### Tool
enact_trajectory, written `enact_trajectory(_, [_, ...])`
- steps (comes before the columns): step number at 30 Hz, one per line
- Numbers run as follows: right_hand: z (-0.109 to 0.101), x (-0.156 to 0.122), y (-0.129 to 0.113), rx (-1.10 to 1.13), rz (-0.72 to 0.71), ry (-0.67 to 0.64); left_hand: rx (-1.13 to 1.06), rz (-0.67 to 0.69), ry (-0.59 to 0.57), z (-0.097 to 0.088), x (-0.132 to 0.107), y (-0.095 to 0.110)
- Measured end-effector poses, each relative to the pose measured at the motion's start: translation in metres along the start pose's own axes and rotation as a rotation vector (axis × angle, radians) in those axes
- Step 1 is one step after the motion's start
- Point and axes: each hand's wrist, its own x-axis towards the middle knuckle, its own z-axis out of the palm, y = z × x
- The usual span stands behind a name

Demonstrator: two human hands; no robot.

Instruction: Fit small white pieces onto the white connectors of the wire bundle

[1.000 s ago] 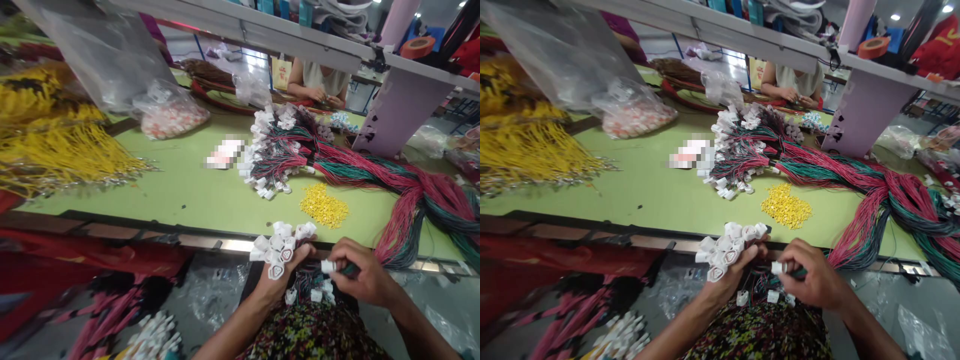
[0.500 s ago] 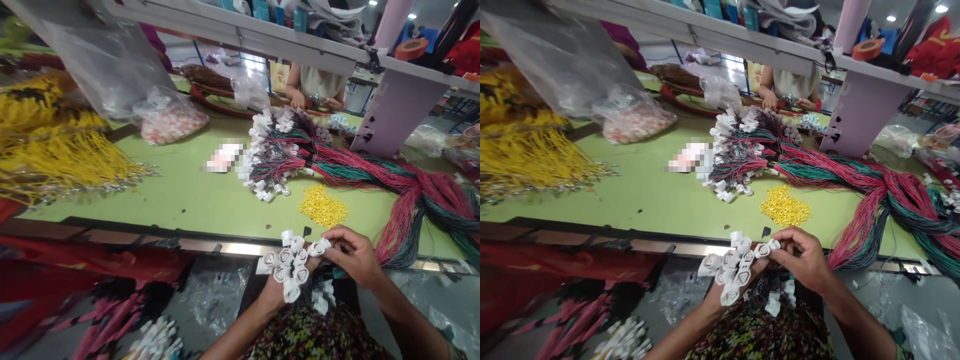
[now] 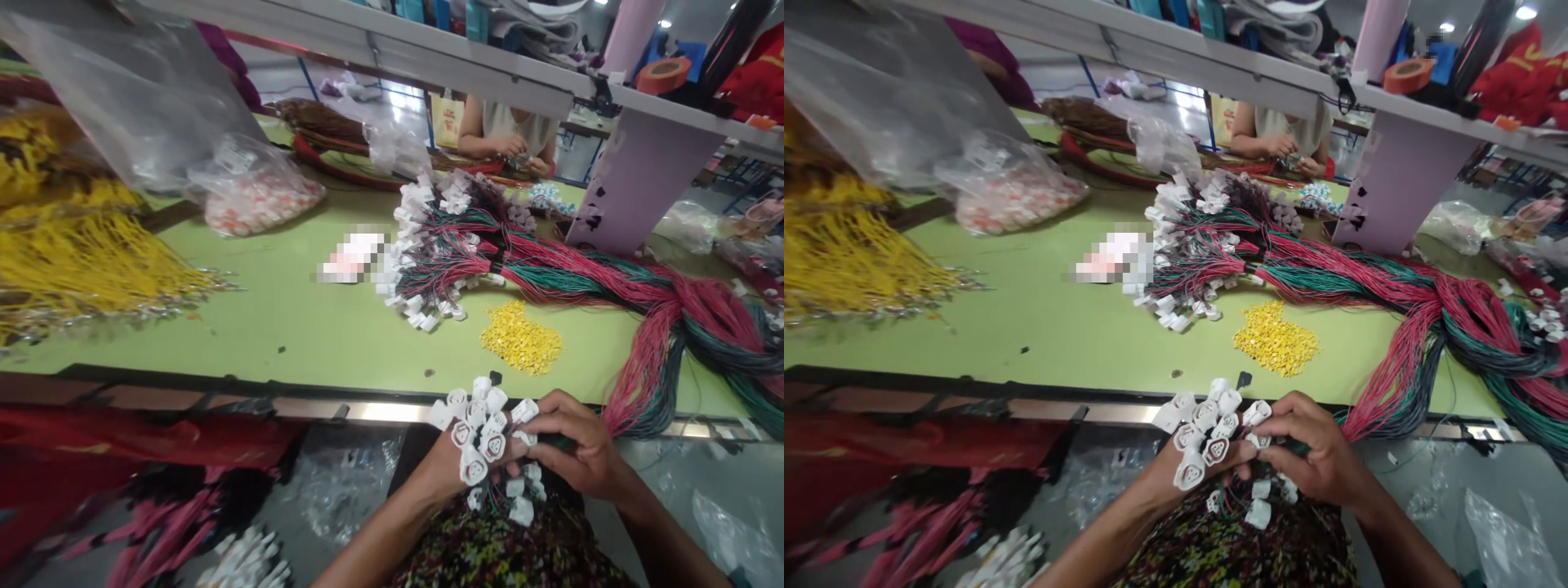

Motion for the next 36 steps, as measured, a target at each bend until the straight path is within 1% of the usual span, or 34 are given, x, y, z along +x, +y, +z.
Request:
enact_trajectory(2, [-0.006, 0.004, 0.005, 0.02, 0.098, 0.049, -0.062, 0.021, 0.119, 0.001, 0.001, -0.001])
enact_trajectory(3, [-0.01, 0.006, 0.009, -0.004, 0.154, 0.088, -0.108, 0.043, 0.183, 0.001, 0.001, -0.001])
enact_trajectory(5, [-0.017, 0.011, 0.02, -0.126, 0.238, 0.147, -0.187, 0.083, 0.28, 0.002, 0.002, -0.001])
enact_trajectory(7, [-0.021, 0.016, 0.032, -0.277, 0.254, 0.129, -0.22, 0.104, 0.317, 0.002, 0.003, -0.001])
enact_trajectory(10, [-0.023, 0.023, 0.044, -0.417, 0.236, 0.067, -0.261, 0.143, 0.339, 0.003, 0.004, -0.001])
enact_trajectory(13, [-0.022, 0.028, 0.048, -0.478, 0.245, 0.041, -0.325, 0.165, 0.358, 0.004, 0.005, -0.001])
enact_trajectory(16, [-0.022, 0.029, 0.046, -0.436, 0.247, 0.006, -0.359, 0.164, 0.358, 0.003, 0.005, -0.002])
enact_trajectory(21, [-0.023, 0.03, 0.041, -0.389, 0.238, 0.023, -0.367, 0.167, 0.363, 0.002, 0.007, -0.005])
enact_trajectory(27, [-0.02, 0.034, 0.037, -0.368, 0.186, -0.042, -0.361, 0.178, 0.379, 0.003, 0.008, -0.005])
enact_trajectory(36, [-0.017, 0.039, 0.049, -0.404, 0.181, -0.022, -0.334, 0.177, 0.372, 0.006, 0.006, -0.002])
